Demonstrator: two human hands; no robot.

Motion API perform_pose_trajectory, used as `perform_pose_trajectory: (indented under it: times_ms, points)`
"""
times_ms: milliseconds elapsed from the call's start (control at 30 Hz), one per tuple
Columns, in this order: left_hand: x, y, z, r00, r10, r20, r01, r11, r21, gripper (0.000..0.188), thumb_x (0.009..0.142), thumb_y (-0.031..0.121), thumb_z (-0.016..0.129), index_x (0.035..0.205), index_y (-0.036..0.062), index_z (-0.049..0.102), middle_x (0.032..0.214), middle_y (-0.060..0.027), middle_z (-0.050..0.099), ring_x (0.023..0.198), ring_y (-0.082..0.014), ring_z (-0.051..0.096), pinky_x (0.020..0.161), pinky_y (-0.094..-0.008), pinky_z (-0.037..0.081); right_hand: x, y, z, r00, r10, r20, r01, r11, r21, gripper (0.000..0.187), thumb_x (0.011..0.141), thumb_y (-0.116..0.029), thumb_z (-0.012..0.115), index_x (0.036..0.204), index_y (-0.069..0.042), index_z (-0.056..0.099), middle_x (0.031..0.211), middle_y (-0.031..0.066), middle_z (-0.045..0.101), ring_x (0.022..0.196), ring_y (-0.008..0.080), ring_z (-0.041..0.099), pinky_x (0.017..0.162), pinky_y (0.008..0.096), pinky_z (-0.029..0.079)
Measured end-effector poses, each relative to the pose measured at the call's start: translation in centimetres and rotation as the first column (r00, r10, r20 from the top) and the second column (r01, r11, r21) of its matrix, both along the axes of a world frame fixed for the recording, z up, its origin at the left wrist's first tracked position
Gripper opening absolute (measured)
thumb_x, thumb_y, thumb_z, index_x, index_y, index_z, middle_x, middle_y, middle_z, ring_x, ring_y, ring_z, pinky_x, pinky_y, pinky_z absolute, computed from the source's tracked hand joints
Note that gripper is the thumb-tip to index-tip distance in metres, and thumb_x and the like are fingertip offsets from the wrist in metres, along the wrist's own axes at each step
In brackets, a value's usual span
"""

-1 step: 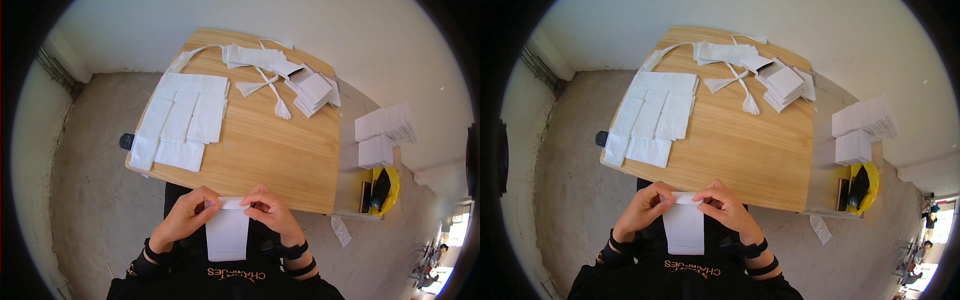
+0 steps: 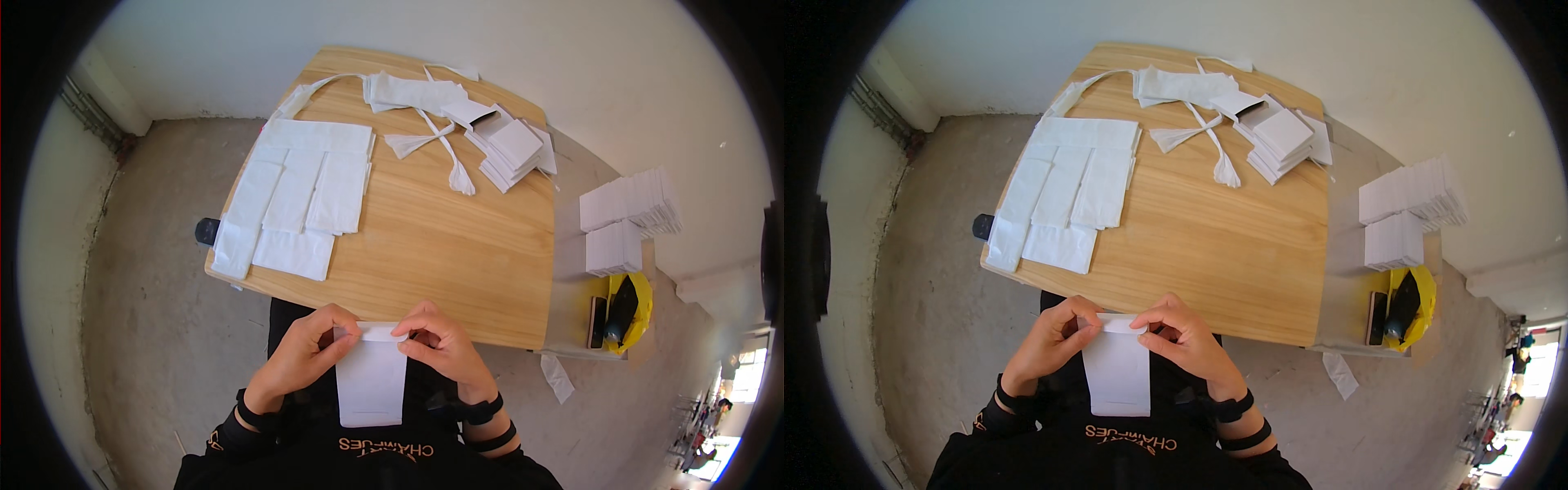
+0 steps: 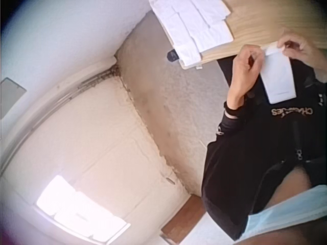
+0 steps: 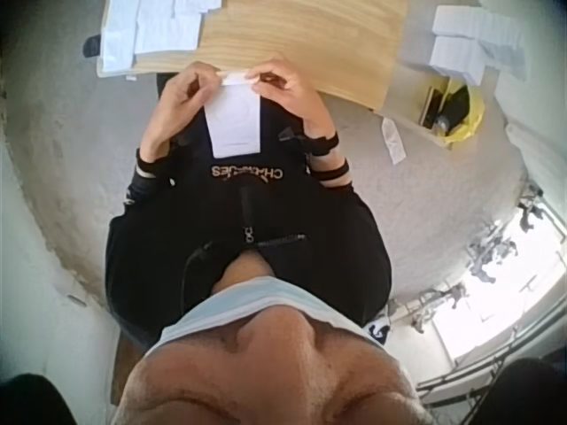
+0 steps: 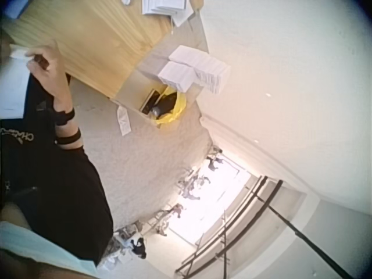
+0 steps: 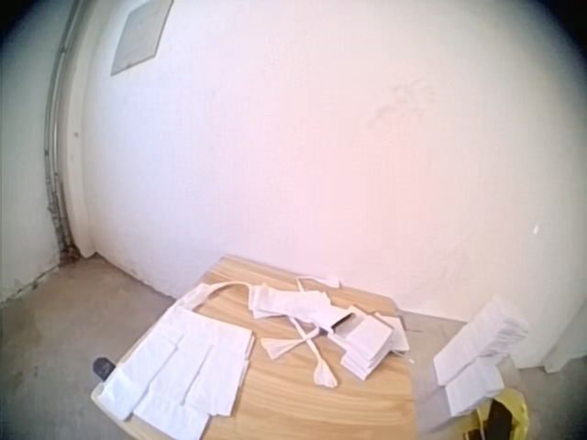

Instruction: Folding white cardboard boxes on a wooden table.

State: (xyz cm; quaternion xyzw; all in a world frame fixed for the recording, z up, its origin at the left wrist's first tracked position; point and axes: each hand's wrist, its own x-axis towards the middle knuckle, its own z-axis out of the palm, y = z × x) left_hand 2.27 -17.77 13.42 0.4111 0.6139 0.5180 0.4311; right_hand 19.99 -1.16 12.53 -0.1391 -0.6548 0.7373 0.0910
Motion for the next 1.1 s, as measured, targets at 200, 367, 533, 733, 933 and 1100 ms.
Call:
perform_pose_trajectory:
  times_ms: [200, 367, 533, 733, 933, 1100]
  points:
    - [0.6, 0.3, 0.4, 0.997, 0.079, 0.009, -0.078, 0.996, -0.049, 0.017, 0.087, 0.003, 0.059, 0.102, 0.0026, 0.050, 0.081, -0.0038, 0.056, 0.061, -0.0048, 0.046, 0.052, -0.0212, 0.037, -0.8, -0.9, 1.2, 0.995, -0.099, -0.007, 0.099, 0.995, -0.007, 0.022, 0.083, -0.012, 0.068, 0.104, -0.008, 0.063, 0.089, 0.0017, 0.051, 0.078, 0.0121, 0.051, 0.067, 0.0223, 0.044]
    - [1.8, 2.3, 1.1, 0.978, 0.209, -0.024, -0.210, 0.977, -0.034, 0.048, 0.083, 0.008, 0.067, 0.122, 0.0000, 0.040, 0.089, -0.0115, 0.058, 0.074, -0.0155, 0.059, 0.067, -0.0269, 0.048, -1.5, 0.2, 1.8, 0.990, -0.038, 0.135, -0.016, 0.925, 0.379, 0.033, 0.089, -0.014, 0.060, 0.121, -0.004, 0.056, 0.086, 0.0022, 0.055, 0.080, 0.0096, 0.052, 0.070, 0.0216, 0.042]
    - [1.6, 3.9, 1.0, 0.862, 0.188, -0.472, -0.179, 0.982, 0.065, 0.083, 0.069, 0.015, 0.079, 0.133, -0.0012, 0.030, 0.118, -0.0213, 0.047, 0.109, -0.0328, 0.049, 0.093, -0.0393, 0.042, -3.0, 0.0, -0.8, 0.844, -0.536, -0.007, 0.517, 0.810, 0.278, 0.029, 0.091, -0.019, 0.059, 0.113, 0.000, 0.059, 0.095, 0.0087, 0.059, 0.086, 0.0144, 0.056, 0.072, 0.0248, 0.045]
    - [2.8, 5.5, -0.1, 0.634, 0.203, -0.746, -0.230, 0.971, 0.068, 0.103, 0.056, 0.015, 0.085, 0.137, -0.0023, 0.024, 0.132, -0.0233, 0.034, 0.122, -0.0408, 0.035, 0.106, -0.0514, 0.026, -4.6, -1.8, -1.2, 0.778, -0.623, -0.084, 0.627, 0.778, 0.037, 0.034, 0.092, -0.018, 0.058, 0.118, 0.004, 0.052, 0.105, 0.0090, 0.058, 0.093, 0.0130, 0.055, 0.080, 0.0250, 0.046]
    - [3.0, 6.0, -0.3, 0.612, 0.261, -0.746, -0.232, 0.962, 0.147, 0.104, 0.052, 0.017, 0.084, 0.136, -0.0024, 0.026, 0.123, -0.0216, 0.039, 0.116, -0.0391, 0.039, 0.105, -0.0561, 0.023, -4.4, -1.5, -1.0, 0.854, -0.520, 0.009, 0.519, 0.854, 0.046, 0.033, 0.092, -0.017, 0.056, 0.120, 0.001, 0.053, 0.098, 0.0083, 0.058, 0.089, 0.0135, 0.054, 0.078, 0.0260, 0.044]
    - [2.9, 6.2, -0.4, 0.610, 0.268, -0.745, -0.231, 0.960, 0.156, 0.098, 0.051, 0.017, 0.084, 0.131, -0.0019, 0.031, 0.118, -0.0201, 0.043, 0.112, -0.0383, 0.041, 0.102, -0.0551, 0.027, -4.5, -1.2, -0.9, 0.872, -0.487, 0.054, 0.461, 0.853, 0.244, 0.033, 0.094, -0.020, 0.054, 0.119, 0.002, 0.055, 0.095, 0.0089, 0.056, 0.087, 0.0144, 0.054, 0.079, 0.0256, 0.042]
